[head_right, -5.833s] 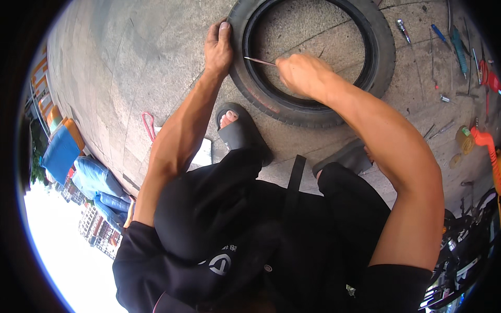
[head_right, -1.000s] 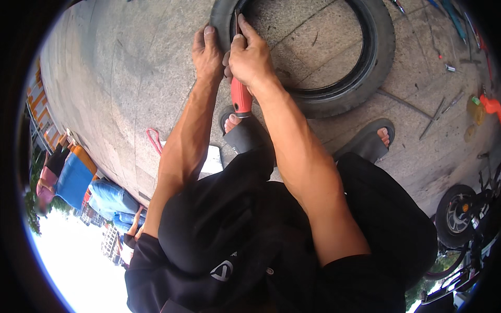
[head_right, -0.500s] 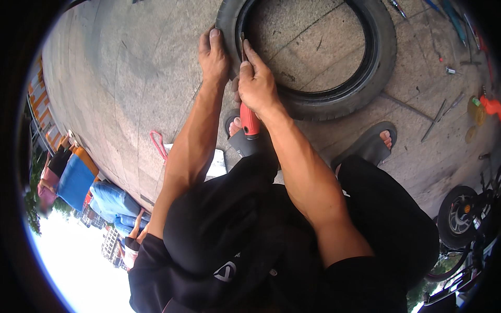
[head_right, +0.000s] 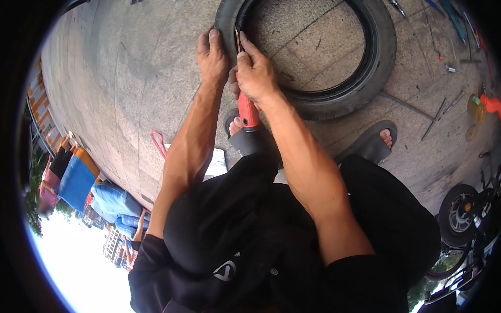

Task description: The person removes a motorcycle tire from the wheel using a metal pry bar and a screwdriver. They pry the tire bead off the rim, detach the tire, and then use a screwdriver to work along the inner edge of the removed tire.

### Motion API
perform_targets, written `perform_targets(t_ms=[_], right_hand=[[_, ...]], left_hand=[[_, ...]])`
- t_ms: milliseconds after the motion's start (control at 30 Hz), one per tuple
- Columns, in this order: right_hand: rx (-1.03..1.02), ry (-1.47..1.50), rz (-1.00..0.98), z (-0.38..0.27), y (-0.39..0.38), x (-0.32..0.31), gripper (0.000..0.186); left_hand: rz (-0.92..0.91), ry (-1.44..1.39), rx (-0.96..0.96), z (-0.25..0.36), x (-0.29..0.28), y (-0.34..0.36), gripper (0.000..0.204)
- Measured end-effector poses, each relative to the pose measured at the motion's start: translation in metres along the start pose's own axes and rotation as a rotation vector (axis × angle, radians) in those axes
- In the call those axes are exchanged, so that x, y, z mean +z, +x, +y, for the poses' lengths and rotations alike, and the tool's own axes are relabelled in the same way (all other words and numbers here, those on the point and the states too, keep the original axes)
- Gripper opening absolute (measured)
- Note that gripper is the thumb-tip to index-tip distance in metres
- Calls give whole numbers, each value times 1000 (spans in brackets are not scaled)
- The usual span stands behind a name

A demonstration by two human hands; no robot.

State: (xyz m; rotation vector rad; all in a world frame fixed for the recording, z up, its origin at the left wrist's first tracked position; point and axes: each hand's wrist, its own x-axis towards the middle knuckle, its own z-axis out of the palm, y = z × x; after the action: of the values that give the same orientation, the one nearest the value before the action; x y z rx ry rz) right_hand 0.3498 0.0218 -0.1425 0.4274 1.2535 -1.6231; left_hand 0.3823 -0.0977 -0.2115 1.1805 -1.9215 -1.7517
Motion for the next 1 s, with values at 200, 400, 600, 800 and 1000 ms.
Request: perform_targets(t_ms=[200, 400, 600, 800, 1000], right_hand=[[-37, 8, 57, 5, -8, 5, 48], [-70, -16, 66, 8, -7, 4, 49], [-57, -19, 28, 13, -13, 4, 50], [-16, 48, 49, -1, 4, 1, 49], [-47, 104, 58, -13, 13, -5, 48]], left_hand=[[13, 4, 17, -1, 0, 0, 44], [-7, -42, 23, 4, 1, -2, 43], [-7, -31, 16, 7, 1, -3, 44], [2, -40, -10, 3, 1, -1, 43], [-10, -80, 15, 1, 1, -1, 44]])
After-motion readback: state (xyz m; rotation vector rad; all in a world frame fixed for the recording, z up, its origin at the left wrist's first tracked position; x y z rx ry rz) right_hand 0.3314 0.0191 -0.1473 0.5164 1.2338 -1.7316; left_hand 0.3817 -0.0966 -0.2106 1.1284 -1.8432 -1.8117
